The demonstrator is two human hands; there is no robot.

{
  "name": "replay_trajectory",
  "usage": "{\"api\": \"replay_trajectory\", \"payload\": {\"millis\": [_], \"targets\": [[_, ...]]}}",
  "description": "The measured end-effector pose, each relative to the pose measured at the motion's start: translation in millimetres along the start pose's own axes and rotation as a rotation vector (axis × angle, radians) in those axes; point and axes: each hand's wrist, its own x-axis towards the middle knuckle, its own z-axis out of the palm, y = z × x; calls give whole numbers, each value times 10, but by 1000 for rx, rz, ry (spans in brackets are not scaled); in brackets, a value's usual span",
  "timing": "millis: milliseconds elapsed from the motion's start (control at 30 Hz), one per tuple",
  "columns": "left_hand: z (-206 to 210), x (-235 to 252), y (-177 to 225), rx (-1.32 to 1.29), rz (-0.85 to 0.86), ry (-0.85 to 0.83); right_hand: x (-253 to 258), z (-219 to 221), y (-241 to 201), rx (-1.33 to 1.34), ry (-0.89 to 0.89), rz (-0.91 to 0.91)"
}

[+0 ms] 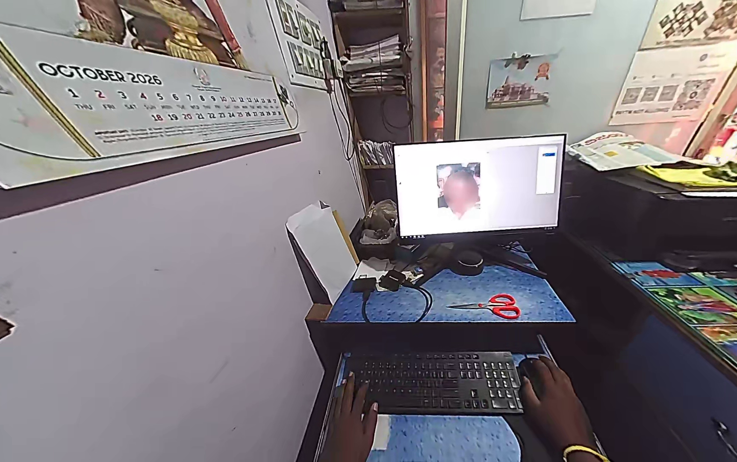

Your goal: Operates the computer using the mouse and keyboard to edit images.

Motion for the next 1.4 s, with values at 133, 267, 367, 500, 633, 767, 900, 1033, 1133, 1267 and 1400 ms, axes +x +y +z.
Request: {"api": "replay_trajectory", "payload": {"millis": [133, 267, 367, 500, 633, 767, 900, 1033, 1133, 1267, 1400], "targets": [[31, -8, -13, 4, -25, -13, 6, 24, 11, -13, 8, -11], [52, -11, -23, 12, -23, -9, 14, 42, 14, -9, 11, -29], [57, -12, -27, 8, -14, 1, 9, 16, -1, -7, -7, -44], [59, -9, -29, 3, -19, -8, 14, 49, 30, 10, 30, -91], [79, -22, -44, 11, -19, -14, 6, 61, 42, 12, 21, -89], [92, -21, -49, 12, -12, 0, 12, 63, 41, 12, 27, -91], [86, -15, -48, 19, -7, 12, 15, 63, 37, 0, 28, -103], [71, -11, -37, 13, -15, 0, 21, 17, 3, -1, -6, -83], [44, -5, -25, 11, -15, -9, 17, 19, -4, -3, 8, -80], [21, -1, -13, -7, -19, -23, 11, 5, -11, 3, 12, -80], [46, -12, -27, -14, -18, -18, 16, 56, 21, -6, 26, -90]]}}
